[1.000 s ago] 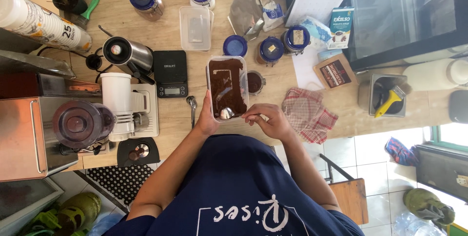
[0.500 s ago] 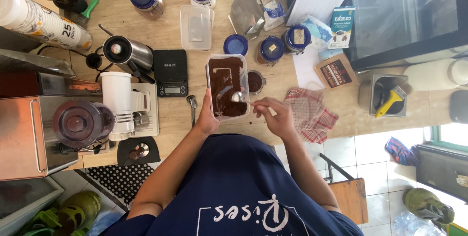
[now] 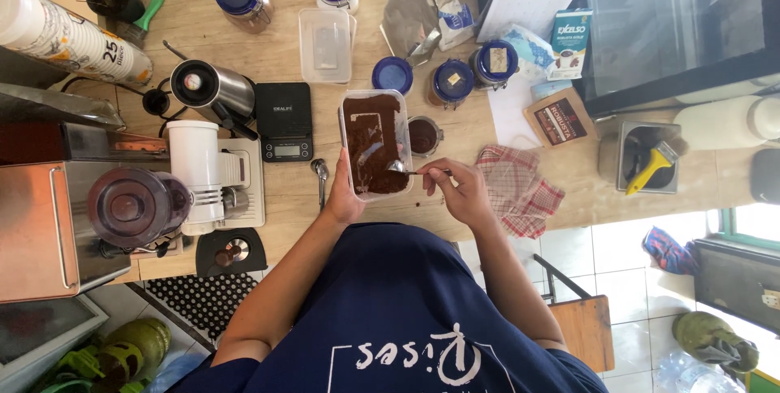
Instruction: Scooping dark powder from a plastic container into a small cup using a spoon.
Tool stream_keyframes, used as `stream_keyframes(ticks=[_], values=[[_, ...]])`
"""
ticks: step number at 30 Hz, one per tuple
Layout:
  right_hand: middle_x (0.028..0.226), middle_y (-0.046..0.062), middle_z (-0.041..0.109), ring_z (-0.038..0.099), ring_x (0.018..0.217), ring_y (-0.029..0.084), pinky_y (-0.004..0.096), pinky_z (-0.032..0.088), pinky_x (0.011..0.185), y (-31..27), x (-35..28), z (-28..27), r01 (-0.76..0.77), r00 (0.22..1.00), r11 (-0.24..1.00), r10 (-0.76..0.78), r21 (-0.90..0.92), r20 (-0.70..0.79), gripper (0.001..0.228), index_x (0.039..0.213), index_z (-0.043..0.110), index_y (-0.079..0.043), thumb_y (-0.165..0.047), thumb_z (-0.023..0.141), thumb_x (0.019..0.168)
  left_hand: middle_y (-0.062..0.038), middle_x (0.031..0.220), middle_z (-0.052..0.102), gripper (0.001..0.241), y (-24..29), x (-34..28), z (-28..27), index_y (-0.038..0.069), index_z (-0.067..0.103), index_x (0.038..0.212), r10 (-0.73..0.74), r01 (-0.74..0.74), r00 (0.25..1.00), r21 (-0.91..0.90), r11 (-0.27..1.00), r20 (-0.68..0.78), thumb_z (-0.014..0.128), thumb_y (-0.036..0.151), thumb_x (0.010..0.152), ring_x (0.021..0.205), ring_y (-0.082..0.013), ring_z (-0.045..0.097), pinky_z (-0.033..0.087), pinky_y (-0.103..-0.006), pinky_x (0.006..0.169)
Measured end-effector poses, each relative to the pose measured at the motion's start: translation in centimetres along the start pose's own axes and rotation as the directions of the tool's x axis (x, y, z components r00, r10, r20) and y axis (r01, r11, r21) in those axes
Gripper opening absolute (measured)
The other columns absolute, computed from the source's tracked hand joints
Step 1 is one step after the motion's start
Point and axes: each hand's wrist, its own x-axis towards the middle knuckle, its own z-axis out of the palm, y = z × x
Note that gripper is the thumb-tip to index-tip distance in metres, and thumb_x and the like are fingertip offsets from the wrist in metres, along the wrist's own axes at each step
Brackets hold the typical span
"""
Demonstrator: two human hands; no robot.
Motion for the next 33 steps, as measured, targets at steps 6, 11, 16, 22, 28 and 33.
stream_keyframes(ticks=[6,11,16,22,28,33], values=[[0.065,0.007,0.071,0.071,0.056,0.018,0.030,0.056,0.069,-0.1,-0.1,0.8,-0.115,0.993,0.993,0.114,0.021,0.033,0.021,0.097,0.074,-0.004,-0.011,0.056,0.106,-0.018,0.149,0.053,0.064,-0.2,-0.1,-0.4,0.008,0.047,0.150,0.033,-0.033,0.999,0.000,0.999,-0.044,0.032,0.053,0.108,0.137,-0.0337,0.052,0.040,-0.0536,0.118],[0.065,0.008,0.072,0.072,0.056,0.017,0.028,0.056,0.070,-0.6,-0.1,1.7,-0.199,0.980,0.978,0.198,0.063,0.024,0.023,0.099,0.072,-0.003,-0.014,0.053,0.108,-0.017,0.149,0.054,0.063,-0.9,0.1,-1.1,0.008,0.047,0.150,0.043,-0.041,0.997,0.030,0.999,-0.071,0.032,0.052,0.108,0.136,-0.0328,0.053,0.041,-0.0526,0.118],[0.066,0.008,0.071,0.071,0.056,0.017,0.027,0.055,0.072,-0.9,-0.1,3.0,-0.277,0.960,0.953,0.279,0.124,0.003,0.024,0.103,0.070,-0.002,-0.014,0.050,0.109,-0.018,0.146,0.056,0.064,-0.5,0.0,0.1,0.006,0.049,0.149,0.066,-0.060,0.993,0.059,0.996,-0.096,0.031,0.052,0.109,0.134,-0.0318,0.054,0.043,-0.0501,0.116],[0.065,0.012,0.072,0.071,0.053,0.019,0.025,0.053,0.067,-0.6,-0.4,4.9,-0.299,0.952,0.919,0.305,0.258,0.017,0.029,0.103,0.070,0.001,-0.017,0.048,0.110,-0.016,0.146,0.056,0.064,-1.3,-0.2,0.2,0.007,0.049,0.148,0.073,-0.065,0.983,0.056,0.996,-0.166,0.032,0.054,0.108,0.134,-0.0325,0.054,0.044,-0.0506,0.115],[0.065,0.015,0.070,0.071,0.052,0.022,0.027,0.053,0.063,0.6,-0.2,4.9,-0.369,0.923,0.833,0.380,0.411,0.058,0.033,0.104,0.065,0.005,-0.020,0.044,0.111,-0.017,0.145,0.057,0.064,-1.3,0.0,0.0,0.006,0.051,0.147,0.095,-0.082,0.978,0.077,0.994,-0.187,0.033,0.054,0.108,0.133,-0.0326,0.056,0.045,-0.0513,0.114],[0.065,0.019,0.067,0.071,0.050,0.026,0.026,0.052,0.056,1.8,-0.2,4.7,-0.435,0.867,0.728,0.498,0.530,0.026,0.034,0.107,0.066,0.007,-0.019,0.045,0.109,-0.020,0.144,0.057,0.062,-1.3,0.1,-0.4,0.003,0.048,0.147,0.111,-0.095,0.985,0.120,0.988,-0.135,0.032,0.050,0.110,0.131,-0.0349,0.057,0.049,-0.0516,0.111]])
